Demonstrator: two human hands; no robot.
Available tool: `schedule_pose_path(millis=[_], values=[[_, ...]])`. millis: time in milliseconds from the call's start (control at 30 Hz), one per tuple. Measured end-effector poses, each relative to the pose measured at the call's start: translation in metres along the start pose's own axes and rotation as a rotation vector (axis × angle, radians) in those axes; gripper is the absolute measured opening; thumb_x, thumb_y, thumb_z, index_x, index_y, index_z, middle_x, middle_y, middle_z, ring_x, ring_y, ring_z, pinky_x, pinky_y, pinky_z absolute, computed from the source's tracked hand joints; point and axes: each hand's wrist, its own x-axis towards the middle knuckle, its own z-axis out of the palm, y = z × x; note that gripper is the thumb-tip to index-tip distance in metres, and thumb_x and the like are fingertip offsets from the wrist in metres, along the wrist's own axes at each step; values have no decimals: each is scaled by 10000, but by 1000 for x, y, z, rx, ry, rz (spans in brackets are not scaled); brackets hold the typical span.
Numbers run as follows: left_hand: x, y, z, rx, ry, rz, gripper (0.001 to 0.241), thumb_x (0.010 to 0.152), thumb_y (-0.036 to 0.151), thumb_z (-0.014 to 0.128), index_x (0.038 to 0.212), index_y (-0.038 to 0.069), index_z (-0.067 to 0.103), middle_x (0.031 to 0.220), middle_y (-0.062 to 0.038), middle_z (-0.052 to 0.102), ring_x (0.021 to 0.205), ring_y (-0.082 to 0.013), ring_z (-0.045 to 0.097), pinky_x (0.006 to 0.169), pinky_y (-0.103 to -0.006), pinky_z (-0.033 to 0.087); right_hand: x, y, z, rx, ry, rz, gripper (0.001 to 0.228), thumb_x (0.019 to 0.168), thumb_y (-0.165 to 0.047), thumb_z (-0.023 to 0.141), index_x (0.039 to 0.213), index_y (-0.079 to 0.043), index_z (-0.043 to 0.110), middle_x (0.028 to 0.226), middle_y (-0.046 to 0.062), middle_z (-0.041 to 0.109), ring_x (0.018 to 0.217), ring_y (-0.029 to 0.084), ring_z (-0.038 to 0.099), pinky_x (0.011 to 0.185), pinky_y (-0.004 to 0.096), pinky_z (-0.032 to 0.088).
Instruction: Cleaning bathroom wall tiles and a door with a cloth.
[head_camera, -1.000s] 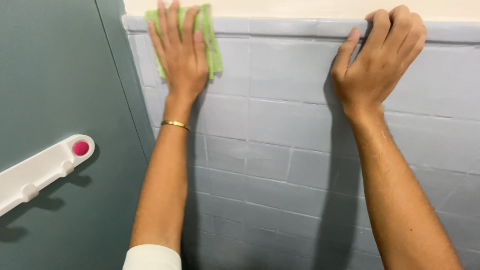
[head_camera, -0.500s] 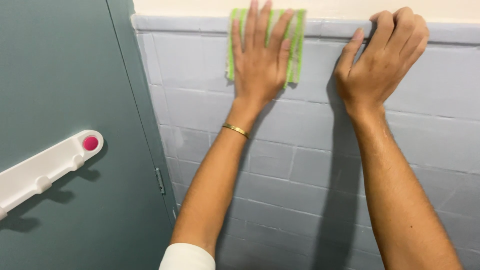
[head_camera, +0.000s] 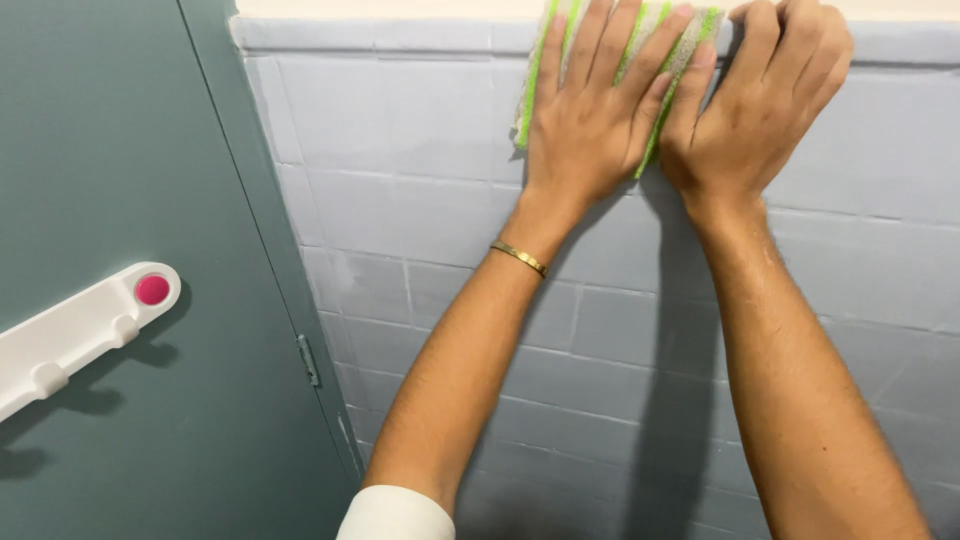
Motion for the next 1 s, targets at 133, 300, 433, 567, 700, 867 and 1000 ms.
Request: schedule_pose_path(millis=[133, 300, 433, 567, 700, 867, 1000], values=[[-1, -15, 1, -55, 16, 65, 424, 1075, 443, 638, 1472, 348, 521, 1560, 27, 491, 1490, -144, 476, 1315, -416, 254, -1, 3, 2, 1, -4, 3, 302, 1003, -33, 640, 1270, 108, 621, 1350, 262, 490, 1230, 446, 446, 1064, 576, 308], [-4, -29, 4, -142, 72, 35, 391, 1058, 400, 654, 1430, 328, 556, 1475, 32, 576, 1415, -170, 542, 1305, -442, 265, -13, 17, 12, -87, -85, 49, 434, 1061, -78, 723, 1417, 117, 570, 1437, 307, 445, 1307, 504, 429, 1115, 640, 277], [-5, -46, -1, -165, 84, 36, 383, 1043, 356, 642, 1405, 262, 561, 1415, 7, 612, 1361, -214, 561, 1274, -467, 266, -16, 17, 14, -91, -79, 42, 449, 1045, -67, 736, 1415, 112, 556, 1424, 299, 452, 1292, 499, 446, 1106, 639, 302], [-7, -72, 0, -191, 142, 22, 314, 1025, 301, 629, 1311, 177, 659, 1367, -57, 605, 1299, -298, 563, 1221, -514, 282, -19, 20, 16, -87, -114, 65, 456, 1080, -40, 740, 1442, 140, 530, 1457, 319, 423, 1336, 528, 410, 1140, 650, 284], [-11, -98, -5, -180, 164, 39, 302, 1025, 264, 618, 1272, 104, 687, 1321, -126, 607, 1209, -371, 575, 1160, -536, 313, -23, 26, 20, -95, -113, 56, 449, 1066, -2, 765, 1440, 156, 571, 1463, 322, 410, 1344, 518, 382, 1129, 663, 258], [-14, -123, -12, -145, 154, 35, 309, 1051, 255, 550, 1282, 80, 656, 1289, -143, 606, 1171, -373, 558, 1125, -527, 299, -23, 28, 21, -84, -100, 25, 404, 1043, 12, 745, 1389, 183, 628, 1423, 345, 449, 1286, 536, 428, 1086, 665, 244], [-18, -144, -14, -148, 180, 27, 319, 1067, 257, 493, 1258, 66, 665, 1241, -152, 642, 1122, -378, 582, 1116, -535, 293, -22, 28, 20, -67, -44, -48, 393, 979, 45, 719, 1344, 131, 599, 1318, 335, 538, 1160, 500, 501, 1018, 617, 284]])
